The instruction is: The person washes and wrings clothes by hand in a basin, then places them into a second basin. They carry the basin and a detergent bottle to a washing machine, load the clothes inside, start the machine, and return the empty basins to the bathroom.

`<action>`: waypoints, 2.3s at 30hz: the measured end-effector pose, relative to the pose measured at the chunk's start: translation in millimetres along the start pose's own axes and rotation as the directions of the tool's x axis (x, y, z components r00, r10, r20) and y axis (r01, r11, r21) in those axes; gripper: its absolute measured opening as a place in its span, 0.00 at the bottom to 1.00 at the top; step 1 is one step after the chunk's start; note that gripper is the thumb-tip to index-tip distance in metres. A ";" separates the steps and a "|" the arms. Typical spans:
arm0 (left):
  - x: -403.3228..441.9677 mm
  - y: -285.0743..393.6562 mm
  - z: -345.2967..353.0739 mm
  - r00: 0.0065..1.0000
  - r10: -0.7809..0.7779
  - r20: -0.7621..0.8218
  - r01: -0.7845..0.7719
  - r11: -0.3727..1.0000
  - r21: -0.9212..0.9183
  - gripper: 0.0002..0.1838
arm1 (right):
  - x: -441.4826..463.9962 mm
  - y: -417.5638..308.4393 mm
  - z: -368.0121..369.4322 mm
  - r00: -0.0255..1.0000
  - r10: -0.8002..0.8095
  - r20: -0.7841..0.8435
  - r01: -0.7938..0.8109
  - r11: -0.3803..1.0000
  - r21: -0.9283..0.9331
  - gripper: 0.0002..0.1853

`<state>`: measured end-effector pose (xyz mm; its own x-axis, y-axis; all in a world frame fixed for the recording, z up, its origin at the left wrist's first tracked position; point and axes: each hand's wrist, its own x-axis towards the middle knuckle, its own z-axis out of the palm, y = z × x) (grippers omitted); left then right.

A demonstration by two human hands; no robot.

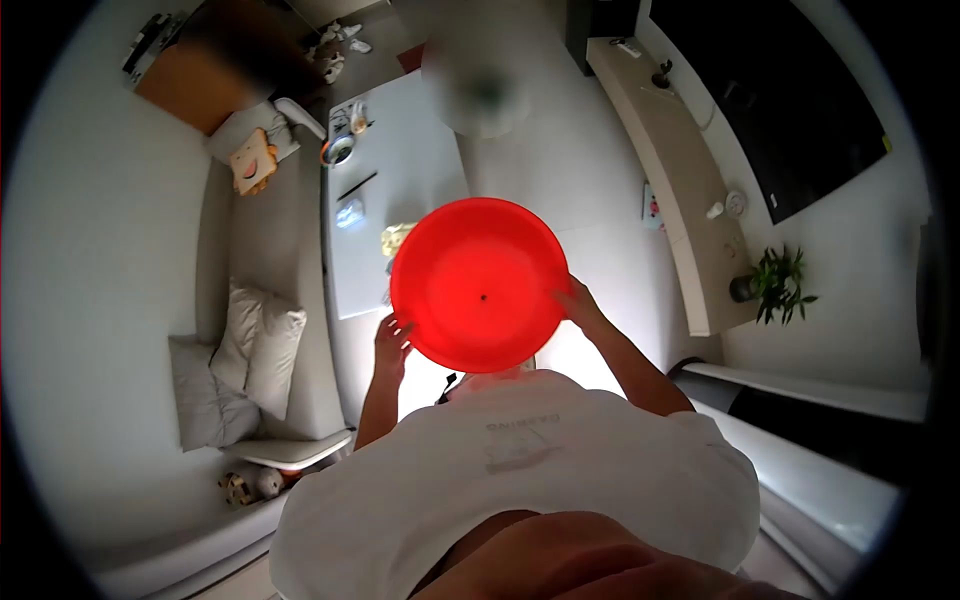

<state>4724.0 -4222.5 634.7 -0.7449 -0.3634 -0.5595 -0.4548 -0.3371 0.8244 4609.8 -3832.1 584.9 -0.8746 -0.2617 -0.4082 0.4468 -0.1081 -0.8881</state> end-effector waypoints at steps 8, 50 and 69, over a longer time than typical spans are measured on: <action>275.9 115.1 217.2 0.962 0.037 0.272 -0.058 0.996 0.070 0.27 | 206.3 -165.2 -99.0 0.974 -0.124 -0.192 0.106 0.989 -0.099 0.28; 1398.5 891.5 960.7 0.959 0.268 0.090 -0.277 0.954 0.113 0.26 | 1585.5 -856.6 -336.5 0.985 -0.009 -0.170 0.031 0.991 0.127 0.24; 1884.4 1186.8 1233.7 0.981 0.173 0.086 -0.183 0.976 0.117 0.19 | 2119.7 -1146.3 -435.8 0.997 -0.049 -0.053 0.052 0.997 0.065 0.27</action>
<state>2178.4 -4235.8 664.5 -0.8515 -0.3406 -0.3988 -0.3651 -0.1608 0.9170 2161.7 -3845.0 645.5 -0.9040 -0.2046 -0.3753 0.4121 -0.1839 -0.8924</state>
